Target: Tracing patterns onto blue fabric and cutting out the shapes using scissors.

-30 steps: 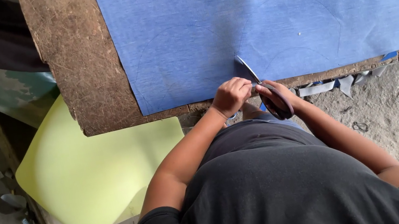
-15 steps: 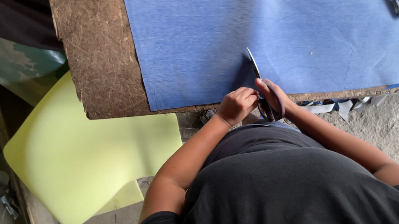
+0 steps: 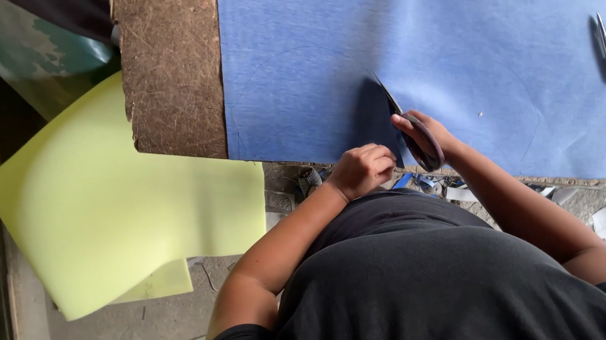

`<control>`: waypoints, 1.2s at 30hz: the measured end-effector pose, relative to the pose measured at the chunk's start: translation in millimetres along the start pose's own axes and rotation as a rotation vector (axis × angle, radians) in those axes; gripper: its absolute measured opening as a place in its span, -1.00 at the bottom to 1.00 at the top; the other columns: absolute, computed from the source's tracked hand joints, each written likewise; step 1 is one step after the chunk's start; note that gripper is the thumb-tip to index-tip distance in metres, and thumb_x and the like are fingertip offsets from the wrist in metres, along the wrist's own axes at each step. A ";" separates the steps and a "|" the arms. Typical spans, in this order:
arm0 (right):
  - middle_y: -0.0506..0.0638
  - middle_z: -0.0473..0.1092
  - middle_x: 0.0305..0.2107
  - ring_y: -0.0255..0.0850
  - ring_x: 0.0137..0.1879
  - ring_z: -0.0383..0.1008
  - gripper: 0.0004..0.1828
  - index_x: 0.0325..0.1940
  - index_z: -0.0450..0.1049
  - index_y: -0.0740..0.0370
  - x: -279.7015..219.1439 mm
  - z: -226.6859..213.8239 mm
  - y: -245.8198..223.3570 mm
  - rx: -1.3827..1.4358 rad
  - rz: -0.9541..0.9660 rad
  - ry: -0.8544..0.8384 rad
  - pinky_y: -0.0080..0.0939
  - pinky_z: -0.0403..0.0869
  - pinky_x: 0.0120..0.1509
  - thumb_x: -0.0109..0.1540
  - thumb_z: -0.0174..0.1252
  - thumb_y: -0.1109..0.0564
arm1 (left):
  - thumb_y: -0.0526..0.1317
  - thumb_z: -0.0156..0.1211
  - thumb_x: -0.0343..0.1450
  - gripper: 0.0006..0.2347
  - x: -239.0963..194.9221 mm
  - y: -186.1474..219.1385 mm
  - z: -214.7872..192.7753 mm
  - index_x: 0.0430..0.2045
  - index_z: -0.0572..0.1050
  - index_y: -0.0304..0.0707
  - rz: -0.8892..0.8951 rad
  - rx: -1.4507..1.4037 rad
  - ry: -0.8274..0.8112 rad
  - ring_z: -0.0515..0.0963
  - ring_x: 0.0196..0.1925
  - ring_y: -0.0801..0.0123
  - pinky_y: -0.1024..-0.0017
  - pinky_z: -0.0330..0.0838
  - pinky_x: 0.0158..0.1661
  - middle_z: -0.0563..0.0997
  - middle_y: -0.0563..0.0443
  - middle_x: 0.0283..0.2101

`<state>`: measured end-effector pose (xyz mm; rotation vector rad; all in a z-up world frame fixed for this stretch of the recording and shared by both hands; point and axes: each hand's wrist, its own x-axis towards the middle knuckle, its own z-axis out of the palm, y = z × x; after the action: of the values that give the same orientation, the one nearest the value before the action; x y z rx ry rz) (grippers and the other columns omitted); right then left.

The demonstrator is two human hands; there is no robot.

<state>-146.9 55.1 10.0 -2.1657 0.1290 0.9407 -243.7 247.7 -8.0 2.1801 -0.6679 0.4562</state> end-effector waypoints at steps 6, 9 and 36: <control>0.39 0.46 -0.39 0.26 -0.17 0.52 -0.27 0.09 0.51 0.13 43.2 -10.0 -0.4 -0.061 -0.027 -0.068 0.23 0.42 0.00 0.33 0.02 -0.55 | -0.22 0.27 0.32 -0.87 1.4 -0.2 -9.2 -0.65 0.46 0.00 -0.082 -0.050 -0.018 0.57 -0.33 0.50 0.58 0.49 -0.31 0.52 0.29 -0.40; 0.15 0.37 -0.69 -0.02 -0.54 0.51 -0.22 0.01 0.47 0.16 50.6 -15.6 -22.8 -0.030 -0.085 -0.102 0.03 0.49 -0.23 0.31 0.05 -0.61 | -0.24 0.30 0.28 -0.89 -0.7 1.7 -10.8 -0.66 0.50 -0.01 -0.135 -0.053 -0.040 0.59 -0.34 0.49 0.55 0.51 -0.30 0.55 0.28 -0.41; 0.15 0.32 -0.67 -0.08 -0.65 0.40 -0.44 -0.17 0.42 0.29 96.2 -47.8 -147.6 -0.147 -0.217 -0.551 -0.13 0.38 -0.56 0.34 0.13 -0.32 | 0.02 0.02 0.48 -0.60 13.4 -88.6 42.1 0.23 0.38 0.07 -0.166 0.411 -0.166 0.26 0.50 0.10 -0.02 0.25 0.33 0.28 -0.13 0.42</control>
<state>4.5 145.7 56.6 -1.9180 -0.4446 1.4075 -175.9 259.2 -79.3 2.6606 -0.5064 0.3496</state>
